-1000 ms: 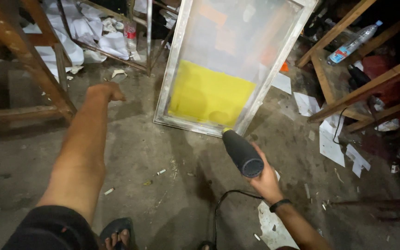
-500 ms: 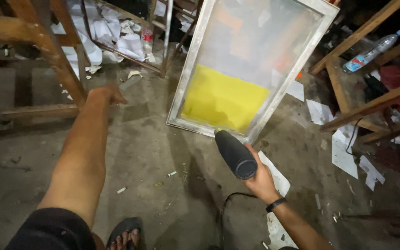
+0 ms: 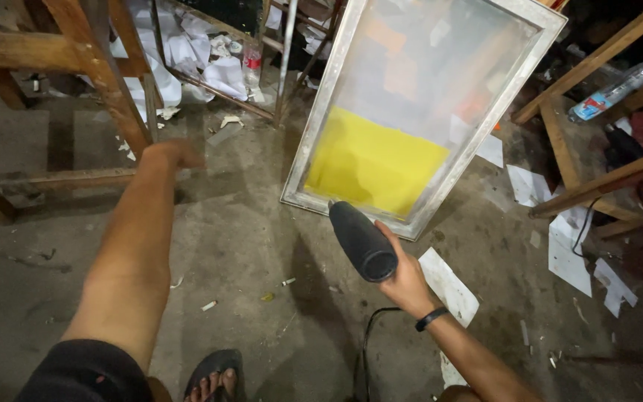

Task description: Using a handheld heat gun to dry the emulsion or ink on a screen printing frame.

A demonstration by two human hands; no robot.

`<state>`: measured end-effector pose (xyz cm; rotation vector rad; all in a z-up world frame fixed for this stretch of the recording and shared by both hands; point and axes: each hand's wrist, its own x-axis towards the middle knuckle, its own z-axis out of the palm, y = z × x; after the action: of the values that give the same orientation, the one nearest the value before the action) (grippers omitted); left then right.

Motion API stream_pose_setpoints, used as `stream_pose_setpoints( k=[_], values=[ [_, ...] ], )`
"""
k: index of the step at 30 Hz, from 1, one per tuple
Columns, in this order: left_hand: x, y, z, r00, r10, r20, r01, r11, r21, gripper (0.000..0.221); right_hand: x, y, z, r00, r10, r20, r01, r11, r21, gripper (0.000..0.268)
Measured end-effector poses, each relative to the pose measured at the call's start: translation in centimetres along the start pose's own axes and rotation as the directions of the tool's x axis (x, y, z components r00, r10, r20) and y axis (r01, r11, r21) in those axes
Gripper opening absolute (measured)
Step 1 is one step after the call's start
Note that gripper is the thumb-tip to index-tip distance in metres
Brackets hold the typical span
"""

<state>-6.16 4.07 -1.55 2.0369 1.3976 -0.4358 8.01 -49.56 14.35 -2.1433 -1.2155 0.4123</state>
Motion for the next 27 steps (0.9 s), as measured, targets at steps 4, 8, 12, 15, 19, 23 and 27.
stream_pose_setpoints(
  k=[4, 8, 12, 15, 19, 23, 27],
  values=[
    [-0.7, -0.1, 0.0, 1.000, -0.010, -0.001, 0.010, 0.995, 0.101, 0.061, 0.2, -0.3, 0.5, 1.000, 0.004, 0.022, -0.005, 1.000, 0.013, 0.099],
    [-0.1, 0.2, 0.3, 1.000, 0.008, -0.012, -0.006, 0.993, 0.120, 0.055, -0.1, -0.9, 0.5, 0.998, -0.031, 0.050, 0.030, 0.999, 0.017, 0.096],
    [-0.8, 0.9, 0.3, 1.000, -0.020, -0.013, 0.021, 0.998, 0.067, 0.057, -0.4, -0.9, 0.2, 0.998, -0.034, 0.060, 0.035, 0.999, -0.016, 0.095],
    [-0.9, 1.7, 0.6, 1.000, -0.023, -0.013, 0.024, 0.994, 0.109, 0.068, -0.9, 0.1, -0.3, 0.999, -0.025, 0.039, 0.026, 0.999, -0.021, 0.093],
    [-0.4, 2.0, 0.7, 1.000, -0.015, -0.001, 0.015, 0.996, 0.088, 0.069, -1.7, 1.4, -0.8, 1.000, -0.020, 0.011, 0.020, 1.000, -0.007, 0.089],
    [1.4, 2.1, 0.9, 0.999, 0.032, 0.027, -0.035, 0.992, 0.119, 0.078, -2.5, 2.2, -1.7, 0.999, -0.027, -0.030, 0.028, 0.999, 0.017, 0.086],
    [4.3, 2.1, 1.3, 0.992, 0.123, 0.034, -0.125, 0.991, 0.052, 0.102, -3.4, 2.5, -2.6, 0.998, -0.021, -0.063, 0.022, 0.999, 0.026, 0.084]
  ],
)
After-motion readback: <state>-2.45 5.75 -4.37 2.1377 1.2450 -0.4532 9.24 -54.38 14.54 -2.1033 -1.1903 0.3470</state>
